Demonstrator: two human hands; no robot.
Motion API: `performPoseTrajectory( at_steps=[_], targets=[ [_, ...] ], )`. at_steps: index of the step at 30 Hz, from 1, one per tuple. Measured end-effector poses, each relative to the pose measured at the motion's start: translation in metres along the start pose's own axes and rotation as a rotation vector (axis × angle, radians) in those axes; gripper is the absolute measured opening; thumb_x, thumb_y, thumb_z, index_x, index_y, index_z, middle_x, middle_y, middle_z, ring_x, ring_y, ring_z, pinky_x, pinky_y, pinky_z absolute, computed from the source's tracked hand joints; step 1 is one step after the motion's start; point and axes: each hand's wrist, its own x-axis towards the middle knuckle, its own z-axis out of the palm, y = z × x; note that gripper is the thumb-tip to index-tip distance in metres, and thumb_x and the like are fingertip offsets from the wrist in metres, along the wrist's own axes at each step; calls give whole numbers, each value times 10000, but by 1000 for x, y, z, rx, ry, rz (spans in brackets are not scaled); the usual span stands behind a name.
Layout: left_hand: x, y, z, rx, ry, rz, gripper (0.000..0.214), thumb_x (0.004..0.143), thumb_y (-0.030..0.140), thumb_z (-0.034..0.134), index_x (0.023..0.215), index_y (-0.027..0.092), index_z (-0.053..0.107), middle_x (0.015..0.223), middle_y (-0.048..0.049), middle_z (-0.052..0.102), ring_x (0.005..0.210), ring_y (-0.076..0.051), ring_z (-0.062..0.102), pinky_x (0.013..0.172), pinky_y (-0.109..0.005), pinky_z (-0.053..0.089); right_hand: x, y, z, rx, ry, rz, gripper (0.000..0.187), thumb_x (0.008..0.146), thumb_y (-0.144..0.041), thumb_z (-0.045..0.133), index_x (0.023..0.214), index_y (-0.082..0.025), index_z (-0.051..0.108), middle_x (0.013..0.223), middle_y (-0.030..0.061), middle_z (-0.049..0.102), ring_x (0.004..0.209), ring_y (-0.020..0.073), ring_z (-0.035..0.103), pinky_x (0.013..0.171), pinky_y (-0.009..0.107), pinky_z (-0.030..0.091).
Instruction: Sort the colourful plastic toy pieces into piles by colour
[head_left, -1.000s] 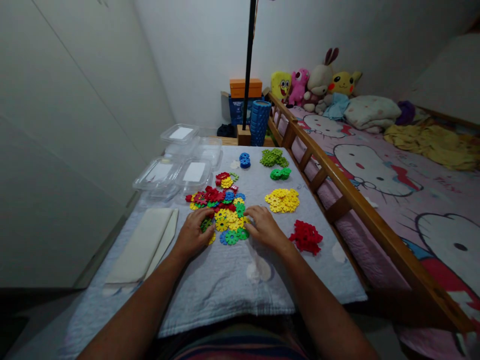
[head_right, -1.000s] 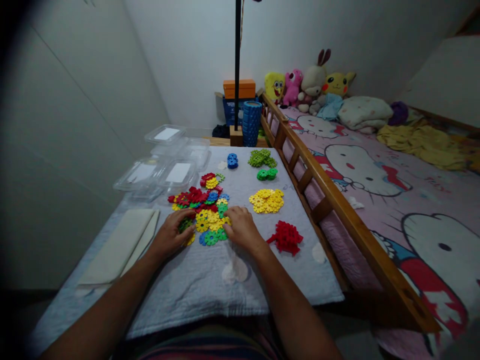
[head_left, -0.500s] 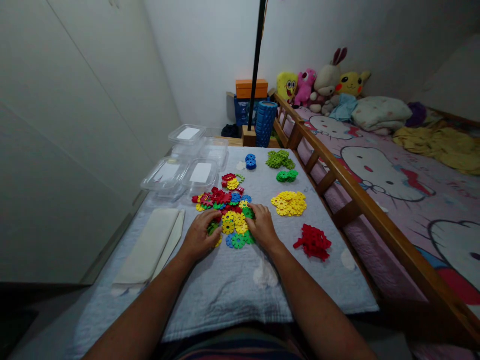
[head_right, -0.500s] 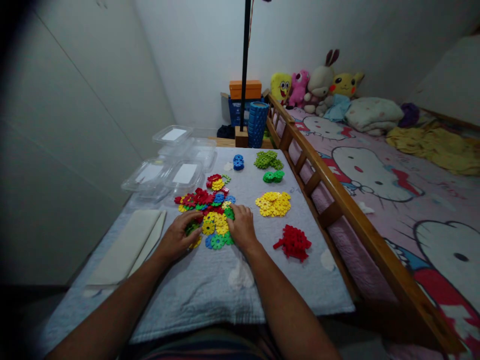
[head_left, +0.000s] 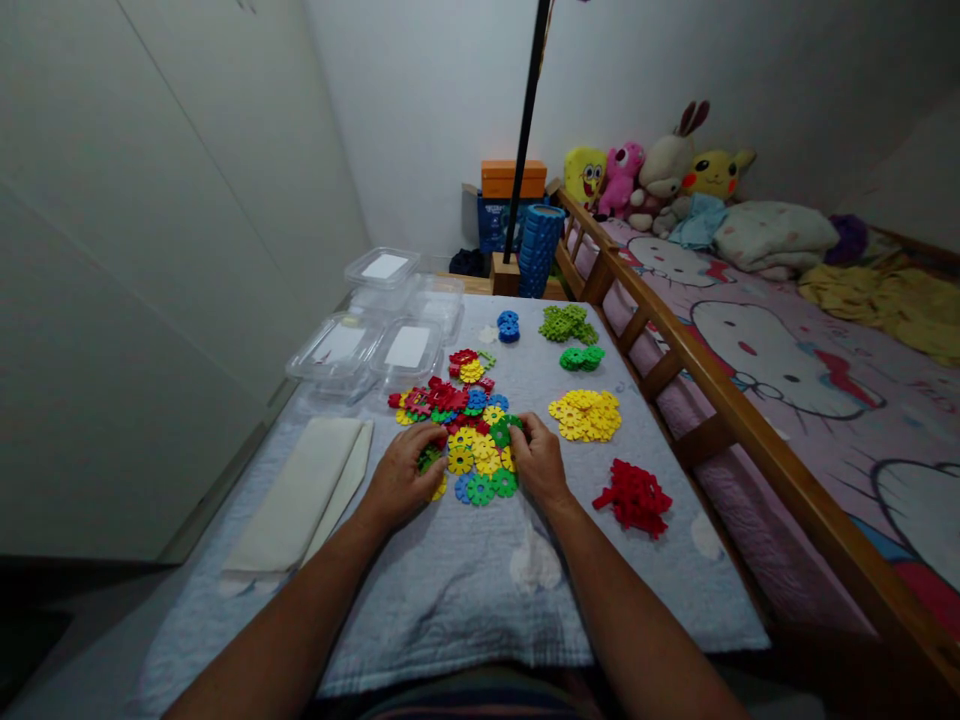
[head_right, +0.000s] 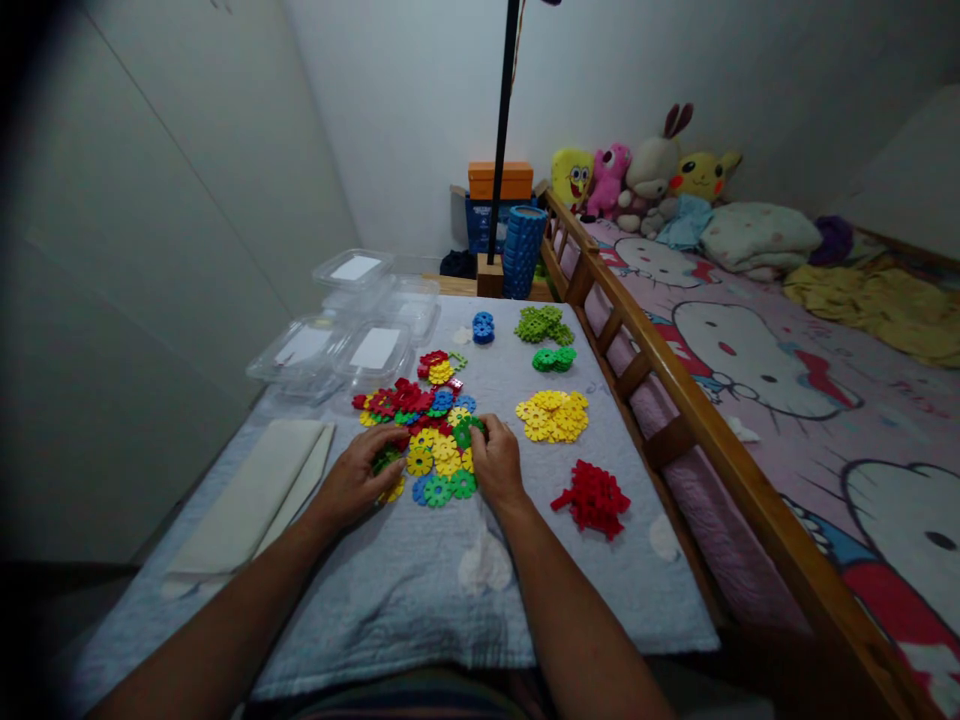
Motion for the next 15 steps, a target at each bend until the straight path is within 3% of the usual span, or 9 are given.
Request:
performPoseTrajectory(
  at_steps=[8,12,15],
  targets=[
    [0,-3,1,-1,11,-7,378,870,363,569,1200,204,662,1258,-111,678,1205,-278,612,1080,-470,478,2,-21,-17,-110,169,-154,139,883,-286,543,823,-222,651,914,67,621,945,236,580,886,374,451],
    [0,-4,2,-10,22,-25,383,876,394,578,1194,201,667,1258,-118,674,1201,-281,610,1077,-479,478,13,-49,-50,-95,97,-170,187,908,-315,536,854,-222,689,849,57,661,842,216,606,799,336,465],
    [0,-4,2,-23,32,-32,394,873,401,582,1205,206,667,1249,-118,674,1192,-283,610,1075,-491,476,39,-55,-83,-126,96,-124,209,863,-341,586,980,-211,701,830,42,689,759,195,613,734,310,466]
  ],
)
